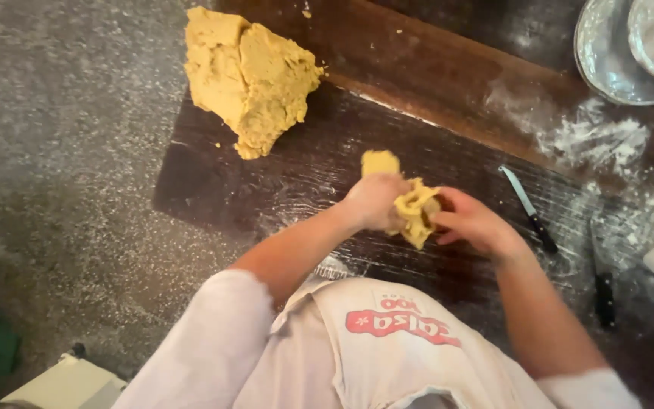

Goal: Rolling out dough, placing it into a pie tin, trimming the excess with a knife, and crimping the edges by hand.

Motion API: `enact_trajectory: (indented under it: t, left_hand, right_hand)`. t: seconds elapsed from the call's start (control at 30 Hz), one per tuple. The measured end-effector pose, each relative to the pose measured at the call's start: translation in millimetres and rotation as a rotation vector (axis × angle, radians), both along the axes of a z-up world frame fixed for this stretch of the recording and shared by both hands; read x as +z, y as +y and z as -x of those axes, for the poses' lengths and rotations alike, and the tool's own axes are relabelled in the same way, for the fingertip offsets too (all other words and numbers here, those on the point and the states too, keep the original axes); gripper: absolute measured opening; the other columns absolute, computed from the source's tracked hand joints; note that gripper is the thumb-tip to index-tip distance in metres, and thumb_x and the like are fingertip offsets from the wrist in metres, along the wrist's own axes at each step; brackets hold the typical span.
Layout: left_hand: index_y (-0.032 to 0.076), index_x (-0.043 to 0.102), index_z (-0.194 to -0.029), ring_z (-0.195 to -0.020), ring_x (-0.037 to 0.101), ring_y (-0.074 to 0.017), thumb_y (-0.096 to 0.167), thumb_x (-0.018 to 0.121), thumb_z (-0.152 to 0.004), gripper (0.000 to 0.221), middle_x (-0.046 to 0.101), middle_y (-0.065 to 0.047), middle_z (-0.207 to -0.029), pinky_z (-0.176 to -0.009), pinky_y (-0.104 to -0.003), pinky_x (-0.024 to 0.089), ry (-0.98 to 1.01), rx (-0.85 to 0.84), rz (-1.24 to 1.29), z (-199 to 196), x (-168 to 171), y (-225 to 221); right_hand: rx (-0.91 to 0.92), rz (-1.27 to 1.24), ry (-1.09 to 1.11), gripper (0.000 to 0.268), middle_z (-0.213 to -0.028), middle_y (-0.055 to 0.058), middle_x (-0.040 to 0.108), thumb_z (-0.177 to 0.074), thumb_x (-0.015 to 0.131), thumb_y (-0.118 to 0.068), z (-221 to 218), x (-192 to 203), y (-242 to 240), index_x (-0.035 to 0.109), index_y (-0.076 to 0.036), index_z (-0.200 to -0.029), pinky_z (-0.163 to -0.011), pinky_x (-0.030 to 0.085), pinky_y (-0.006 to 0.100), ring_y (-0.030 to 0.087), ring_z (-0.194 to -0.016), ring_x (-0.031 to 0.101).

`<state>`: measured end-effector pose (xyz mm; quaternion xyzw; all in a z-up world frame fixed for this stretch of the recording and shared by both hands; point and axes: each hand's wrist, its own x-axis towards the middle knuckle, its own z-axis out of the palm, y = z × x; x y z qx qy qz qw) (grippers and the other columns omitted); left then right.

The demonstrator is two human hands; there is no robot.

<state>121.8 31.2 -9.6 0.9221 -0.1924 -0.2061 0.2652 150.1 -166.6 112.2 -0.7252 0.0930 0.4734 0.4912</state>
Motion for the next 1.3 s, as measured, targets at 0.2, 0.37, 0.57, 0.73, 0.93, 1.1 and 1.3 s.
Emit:
enact_trajectory:
  t: [0.2,0.37,0.57,0.73,0.93,1.1,1.3]
  left_hand:
    - [0.015,0.057,-0.116,-0.098,0.068,-0.0307,0.060,0.073,-0.066,0.069,0.062,-0.005,-0.101,-0.081,-0.049,0.055,0.002,0.345,-0.356,49,55,19]
    - [0.016,0.057,-0.118,-0.097,0.064,-0.0297,0.057,0.077,-0.063,0.072,0.058,-0.006,-0.100,-0.079,-0.045,0.053,-0.286,0.251,-0.331,28,6,-23]
    - [0.020,0.066,-0.104,-0.088,0.063,-0.0262,0.057,0.075,-0.058,0.059,0.054,-0.002,-0.089,-0.077,-0.041,0.053,-0.553,0.227,-0.216,-18,-41,-37]
    - [0.028,0.065,-0.102,-0.090,0.063,-0.0238,0.058,0.076,-0.053,0.058,0.053,0.001,-0.091,-0.078,-0.041,0.054,-0.544,0.189,-0.216,-44,-52,-31]
    - [0.029,0.063,-0.108,-0.093,0.065,-0.0246,0.063,0.074,-0.058,0.061,0.054,0.002,-0.096,-0.081,-0.042,0.053,-0.373,0.235,-0.190,-32,-17,-21]
    - [0.007,0.043,-0.155,-0.149,0.037,-0.0394,0.044,0.077,-0.085,0.086,0.045,-0.023,-0.154,-0.121,-0.058,0.028,-0.224,0.531,-0.139,15,16,46]
    - [0.001,0.047,-0.153,-0.146,0.040,-0.0430,0.017,0.066,-0.094,0.064,0.047,-0.029,-0.153,-0.125,-0.048,0.027,-0.351,0.584,0.533,70,-110,12]
  right_hand:
    - [-0.254,-0.002,-0.218,0.053,-0.132,0.029,0.059,-0.096,0.060,0.005,51,-63,-97,0.048,0.003,-0.148,-0.071,0.061,0.041,0.033,-0.095,0.068]
    - [-0.152,0.026,-0.287,0.051,-0.116,0.022,0.070,-0.090,0.071,0.000,85,-124,-127,0.059,-0.001,-0.140,-0.062,0.063,0.037,0.028,-0.086,0.073]
    - [-0.015,0.106,-0.428,0.047,-0.109,0.012,0.077,-0.085,0.079,-0.008,76,-128,-124,0.070,-0.010,-0.131,-0.065,0.064,0.033,0.022,-0.085,0.077]
    - [0.050,0.142,-0.556,0.042,-0.105,0.015,0.077,-0.085,0.079,-0.011,39,-123,-91,0.073,-0.009,-0.126,-0.073,0.062,0.043,0.031,-0.091,0.076]
    - [-0.035,0.230,-0.685,0.035,-0.113,0.008,0.075,-0.093,0.078,-0.028,-17,-103,-48,0.074,-0.017,-0.125,-0.088,0.059,0.041,0.026,-0.106,0.071]
    - [0.347,0.104,-1.111,0.092,-0.146,0.028,0.054,-0.072,0.084,-0.059,-10,-143,10,0.059,-0.009,-0.146,-0.122,0.032,0.054,0.052,-0.142,0.043]
    - [0.364,0.169,-1.385,0.091,-0.151,0.021,0.043,-0.052,0.093,-0.051,49,-138,11,0.065,-0.016,-0.131,-0.111,0.043,0.058,0.049,-0.130,0.050]
